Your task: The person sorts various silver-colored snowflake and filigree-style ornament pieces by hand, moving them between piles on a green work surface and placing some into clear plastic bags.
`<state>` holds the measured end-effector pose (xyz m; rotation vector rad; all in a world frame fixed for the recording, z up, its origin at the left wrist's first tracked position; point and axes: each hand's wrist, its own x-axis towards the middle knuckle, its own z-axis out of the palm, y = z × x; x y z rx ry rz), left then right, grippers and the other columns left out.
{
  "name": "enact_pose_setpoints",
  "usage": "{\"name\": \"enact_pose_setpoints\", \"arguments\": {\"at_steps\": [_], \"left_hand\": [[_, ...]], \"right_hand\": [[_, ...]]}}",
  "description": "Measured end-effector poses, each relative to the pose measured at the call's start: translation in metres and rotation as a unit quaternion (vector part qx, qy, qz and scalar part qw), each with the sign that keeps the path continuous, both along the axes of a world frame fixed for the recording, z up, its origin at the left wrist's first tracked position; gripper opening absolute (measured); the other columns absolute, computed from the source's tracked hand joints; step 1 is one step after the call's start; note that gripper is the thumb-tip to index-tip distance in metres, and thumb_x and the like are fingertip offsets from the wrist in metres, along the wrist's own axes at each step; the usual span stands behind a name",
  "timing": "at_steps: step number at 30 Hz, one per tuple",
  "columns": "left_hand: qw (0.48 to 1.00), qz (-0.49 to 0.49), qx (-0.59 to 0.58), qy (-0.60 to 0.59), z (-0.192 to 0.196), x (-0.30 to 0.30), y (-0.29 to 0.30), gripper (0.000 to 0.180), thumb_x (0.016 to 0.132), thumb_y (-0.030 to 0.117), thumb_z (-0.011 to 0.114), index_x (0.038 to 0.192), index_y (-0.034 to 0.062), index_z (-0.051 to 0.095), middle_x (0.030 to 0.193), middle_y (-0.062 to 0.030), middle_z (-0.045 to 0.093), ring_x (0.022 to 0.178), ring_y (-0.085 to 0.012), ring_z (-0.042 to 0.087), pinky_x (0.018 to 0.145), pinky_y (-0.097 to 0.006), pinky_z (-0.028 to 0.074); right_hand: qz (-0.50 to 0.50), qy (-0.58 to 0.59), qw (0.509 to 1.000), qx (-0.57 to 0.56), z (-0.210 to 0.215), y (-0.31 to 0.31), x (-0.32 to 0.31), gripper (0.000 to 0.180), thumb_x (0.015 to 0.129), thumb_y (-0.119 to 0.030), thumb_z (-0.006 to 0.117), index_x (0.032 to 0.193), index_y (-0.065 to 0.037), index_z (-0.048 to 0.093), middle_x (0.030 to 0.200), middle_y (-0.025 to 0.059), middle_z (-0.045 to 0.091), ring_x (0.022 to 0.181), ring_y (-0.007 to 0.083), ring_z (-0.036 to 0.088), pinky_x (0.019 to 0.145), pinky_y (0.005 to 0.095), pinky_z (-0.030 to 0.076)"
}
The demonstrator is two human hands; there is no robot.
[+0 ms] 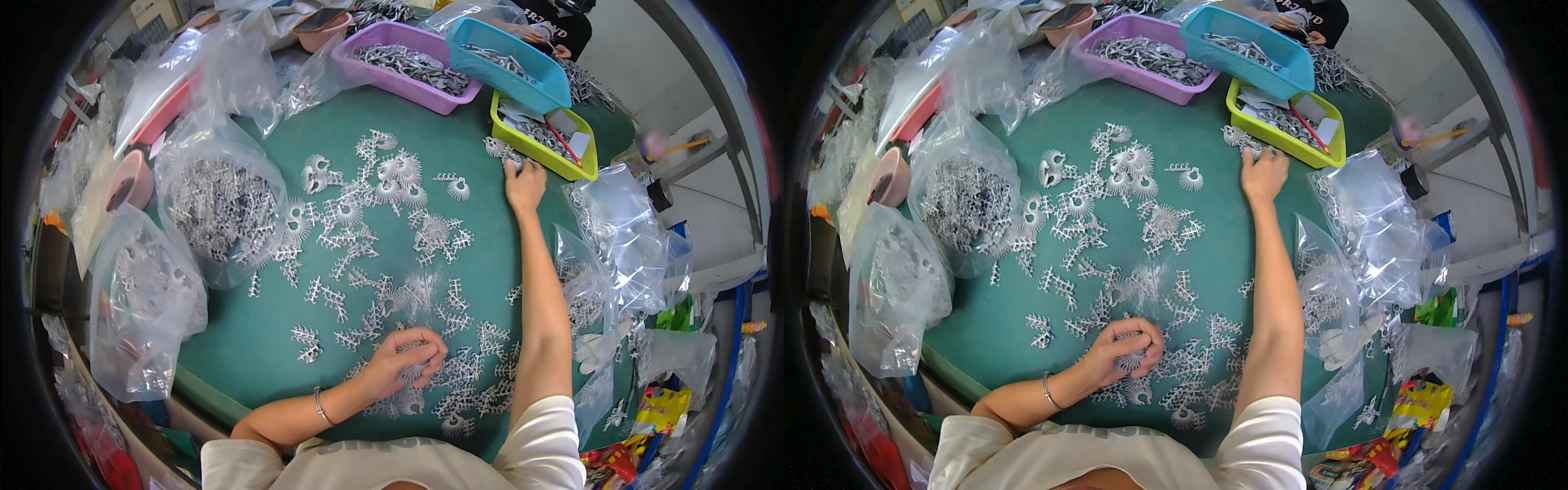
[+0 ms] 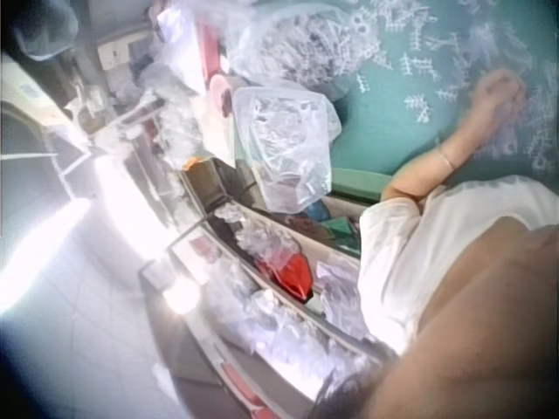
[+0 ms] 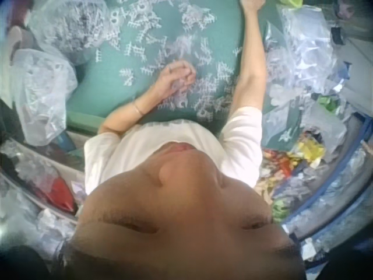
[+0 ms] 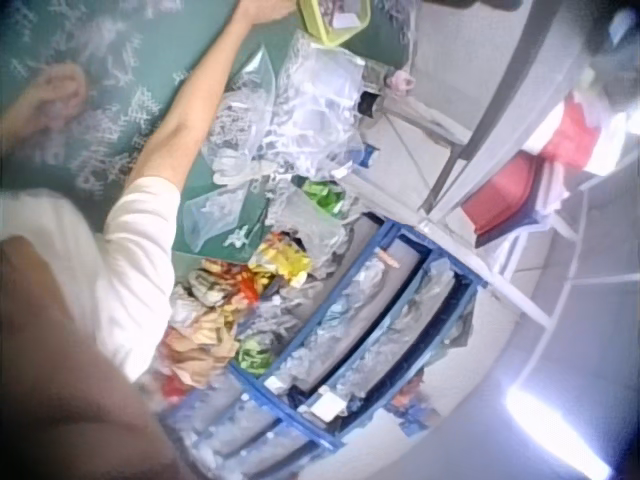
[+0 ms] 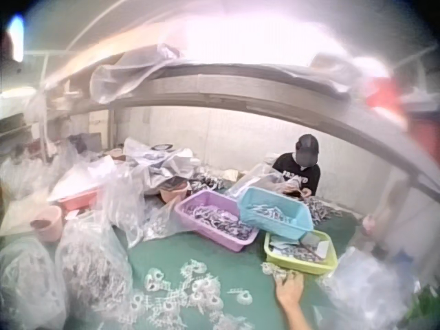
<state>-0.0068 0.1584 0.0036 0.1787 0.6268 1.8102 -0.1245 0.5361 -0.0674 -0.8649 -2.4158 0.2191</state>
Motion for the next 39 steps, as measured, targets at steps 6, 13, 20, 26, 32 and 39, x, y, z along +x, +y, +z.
{"name": "enact_pose_setpoints", "arguments": {"at_steps": [6,13,20,26,32,39], "left_hand": [[1.0,0.005,0.002,-0.004,-0.001,0.001,-0.004,0.016,0.09,0.015,0.052,0.09,-0.0006,0.056,0.074,-0.0057,0.048,0.064,-0.011,0.045,0.046,-0.022,0.034],[1.0,-0.028,-0.007,0.004,0.0,-0.002,-0.001,0.015,0.09,0.014,0.054,0.093,-0.0005,0.057,0.075,-0.0067,0.051,0.063,-0.0095,0.045,0.046,-0.022,0.033],[0.999,-0.007,-0.018,0.038,-0.004,-0.001,-0.005,0.016,0.09,0.014,0.054,0.093,-0.0012,0.058,0.069,-0.0049,0.052,0.052,-0.0075,0.042,0.046,-0.022,0.034],[0.996,-0.043,-0.012,0.076,0.004,-0.003,-0.003,0.016,0.091,0.014,0.053,0.093,-0.0006,0.058,0.068,-0.0039,0.051,0.051,-0.0072,0.043,0.047,-0.022,0.034],[0.997,-0.013,-0.001,0.082,-0.003,0.005,-0.004,0.017,0.091,0.015,0.052,0.094,-0.0007,0.057,0.068,-0.0037,0.051,0.051,-0.0073,0.043,0.047,-0.022,0.035],[0.967,0.094,-0.009,0.237,0.001,0.017,-0.005,0.015,0.091,0.012,0.051,0.093,-0.0012,0.058,0.074,-0.0064,0.055,0.056,-0.0093,0.05,0.049,-0.023,0.04]], "right_hand": [[0.202,0.051,0.977,-0.041,0.028,-0.099,0.013,0.04,0.082,-0.032,0.06,0.106,0.0,0.053,0.11,0.0167,0.052,0.107,0.0335,0.046,0.093,0.0421,0.035],[0.122,0.062,0.989,-0.051,0.015,-0.053,-0.044,0.044,0.087,-0.031,0.054,0.115,0.003,0.051,0.119,0.0193,0.05,0.113,0.034,0.046,0.095,0.0403,0.035],[0.326,0.017,0.908,-0.262,0.049,-0.144,0.016,0.019,0.084,-0.015,0.061,0.089,0.003,0.064,0.099,0.0173,0.063,0.094,0.0282,0.06,0.083,0.033,0.045],[0.388,0.002,0.892,-0.23,0.049,-0.117,-0.031,0.047,0.085,-0.035,0.058,0.12,-0.003,0.054,0.131,0.0133,0.047,0.126,0.028,0.038,0.104,0.0364,0.029],[0.488,-0.158,0.809,-0.286,0.055,-0.146,0.035,0.041,0.084,-0.034,0.059,0.112,-0.004,0.059,0.136,0.0128,0.043,0.13,0.0314,0.033,0.107,0.0406,0.026],[0.519,-0.191,0.797,-0.242,0.095,-0.201,0.155,0.031,0.075,-0.015,0.067,0.104,-0.004,0.062,0.126,0.0133,0.051,0.12,0.0305,0.046,0.104,0.0404,0.031]]}}
